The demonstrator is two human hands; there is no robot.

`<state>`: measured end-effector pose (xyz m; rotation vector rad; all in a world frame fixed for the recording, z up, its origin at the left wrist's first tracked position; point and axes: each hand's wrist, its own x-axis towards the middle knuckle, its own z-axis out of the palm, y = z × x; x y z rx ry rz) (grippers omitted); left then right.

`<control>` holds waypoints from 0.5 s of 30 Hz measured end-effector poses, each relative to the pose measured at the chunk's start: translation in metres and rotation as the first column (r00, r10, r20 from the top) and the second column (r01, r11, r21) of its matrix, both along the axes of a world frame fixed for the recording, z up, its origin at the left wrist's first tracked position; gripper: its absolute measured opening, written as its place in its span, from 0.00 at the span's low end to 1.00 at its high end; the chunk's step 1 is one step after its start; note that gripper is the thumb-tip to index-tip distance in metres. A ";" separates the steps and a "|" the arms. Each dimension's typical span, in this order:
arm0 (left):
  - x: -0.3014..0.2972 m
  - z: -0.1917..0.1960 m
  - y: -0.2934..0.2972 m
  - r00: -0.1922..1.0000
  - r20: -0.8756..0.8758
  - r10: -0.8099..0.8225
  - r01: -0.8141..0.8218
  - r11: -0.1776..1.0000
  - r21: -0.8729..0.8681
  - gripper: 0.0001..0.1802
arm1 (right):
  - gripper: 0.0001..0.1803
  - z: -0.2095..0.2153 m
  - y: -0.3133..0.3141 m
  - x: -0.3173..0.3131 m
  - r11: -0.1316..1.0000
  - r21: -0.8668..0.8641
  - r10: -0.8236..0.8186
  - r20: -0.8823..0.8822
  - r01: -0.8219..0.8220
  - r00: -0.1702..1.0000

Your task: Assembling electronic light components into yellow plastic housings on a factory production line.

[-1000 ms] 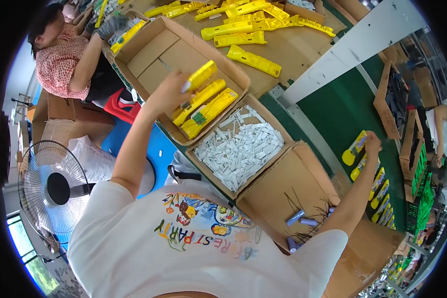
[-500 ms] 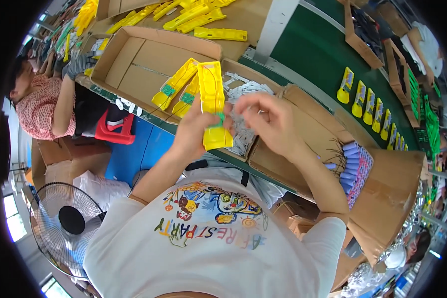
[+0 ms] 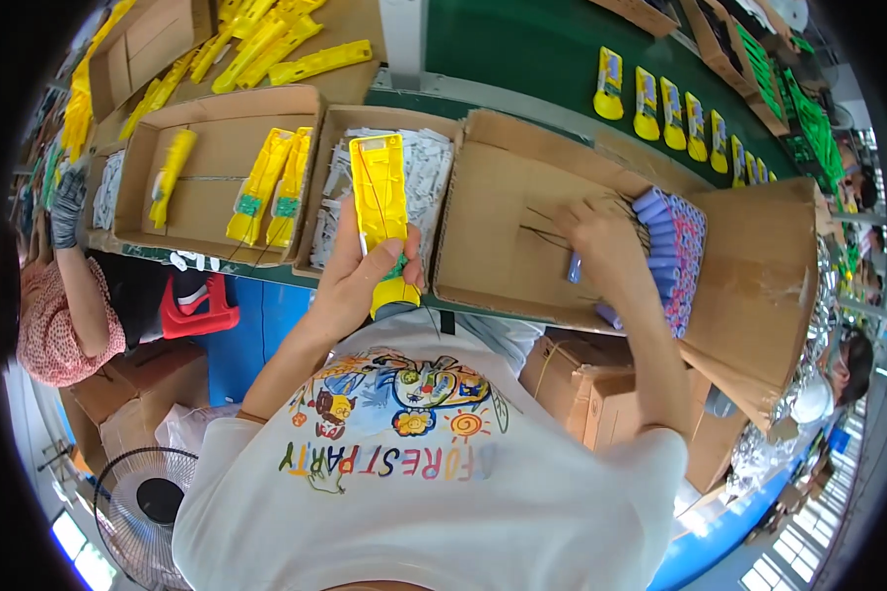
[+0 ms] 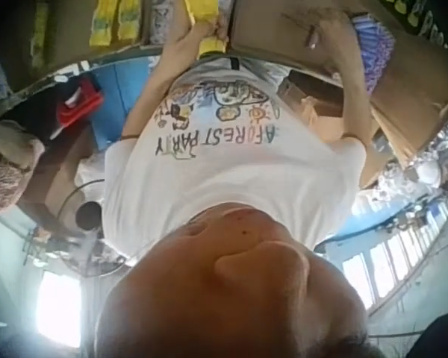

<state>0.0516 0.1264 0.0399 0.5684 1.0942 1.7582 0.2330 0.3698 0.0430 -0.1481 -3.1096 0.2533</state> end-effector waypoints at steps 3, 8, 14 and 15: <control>0.005 0.003 0.001 0.994 0.017 -0.104 0.104 0.995 0.009 0.26 | 0.18 -0.014 0.027 0.037 0.984 0.144 0.065 0.233 -0.101 0.970; 0.025 0.001 0.005 0.974 0.041 -0.224 0.225 0.974 -0.023 0.25 | 0.20 0.022 -0.013 0.000 0.985 0.163 -0.008 -0.298 0.059 0.955; 0.029 0.006 0.007 0.942 0.106 -0.319 0.327 0.943 -0.069 0.34 | 0.28 0.043 -0.079 -0.051 0.945 0.060 0.321 -0.367 -0.322 0.873; 0.029 0.009 0.006 0.943 0.152 -0.297 0.310 0.948 -0.072 0.37 | 0.30 0.038 -0.085 -0.055 0.961 0.020 0.262 -0.367 -0.274 0.893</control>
